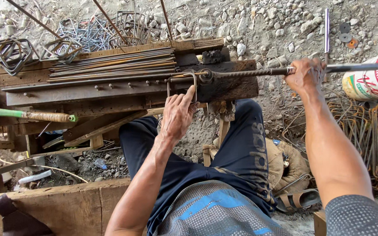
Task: The person sits on a low wooden platform and uses a manual bending machine to shape metal rods. They insert a rod into the machine, turn a crank to bend it into a U-shape, and then remove the finished piece.
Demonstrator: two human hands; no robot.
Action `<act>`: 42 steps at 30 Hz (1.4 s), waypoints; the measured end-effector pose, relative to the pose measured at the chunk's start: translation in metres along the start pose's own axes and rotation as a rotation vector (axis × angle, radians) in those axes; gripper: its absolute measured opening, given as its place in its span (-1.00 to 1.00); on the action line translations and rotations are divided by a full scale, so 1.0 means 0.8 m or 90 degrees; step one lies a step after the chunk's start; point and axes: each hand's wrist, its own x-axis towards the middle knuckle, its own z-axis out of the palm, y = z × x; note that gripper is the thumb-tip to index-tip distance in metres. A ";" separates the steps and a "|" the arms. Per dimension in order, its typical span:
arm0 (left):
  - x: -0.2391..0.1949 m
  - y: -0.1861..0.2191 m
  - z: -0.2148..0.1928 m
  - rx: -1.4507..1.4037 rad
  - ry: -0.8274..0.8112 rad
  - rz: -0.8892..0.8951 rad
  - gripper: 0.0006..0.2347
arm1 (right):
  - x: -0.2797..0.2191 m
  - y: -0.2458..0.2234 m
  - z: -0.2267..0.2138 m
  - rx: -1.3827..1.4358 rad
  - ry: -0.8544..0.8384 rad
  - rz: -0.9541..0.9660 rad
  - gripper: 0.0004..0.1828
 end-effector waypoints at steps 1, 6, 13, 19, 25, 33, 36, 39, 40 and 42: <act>-0.001 -0.001 0.001 0.000 -0.003 -0.002 -0.57 | 0.011 -0.006 -0.008 0.001 -0.003 -0.001 -0.37; 0.000 -0.005 0.002 0.016 0.047 0.059 -0.58 | 0.080 -0.024 -0.024 -0.091 -0.183 0.017 -0.43; 0.012 0.001 -0.002 0.063 -0.028 0.049 -0.55 | 0.173 -0.071 -0.049 -0.207 -0.196 -0.118 -0.61; 0.006 -0.004 0.026 0.147 -0.133 -0.009 -0.51 | 0.232 -0.145 -0.088 -0.184 -0.423 0.003 -0.68; 0.020 0.004 0.005 0.147 -0.167 -0.014 -0.41 | 0.268 -0.137 -0.043 0.231 -0.454 0.288 -0.72; 0.028 0.009 -0.006 0.065 -0.118 -0.016 -0.58 | 0.218 -0.133 -0.081 -0.132 -0.285 -0.100 -0.68; 0.027 0.009 -0.004 0.086 -0.097 -0.012 -0.61 | 0.228 -0.113 -0.065 -0.159 -0.342 -0.021 -0.72; 0.029 0.013 -0.009 0.059 -0.095 -0.011 -0.59 | 0.240 -0.081 -0.025 -0.211 -0.251 -0.127 -0.63; 0.029 0.009 -0.006 0.064 -0.092 -0.011 -0.59 | 0.239 -0.087 -0.032 -0.209 -0.246 -0.130 -0.63; 0.026 0.006 0.000 0.064 -0.099 -0.021 -0.59 | 0.228 -0.093 -0.046 -0.154 -0.367 0.004 -0.51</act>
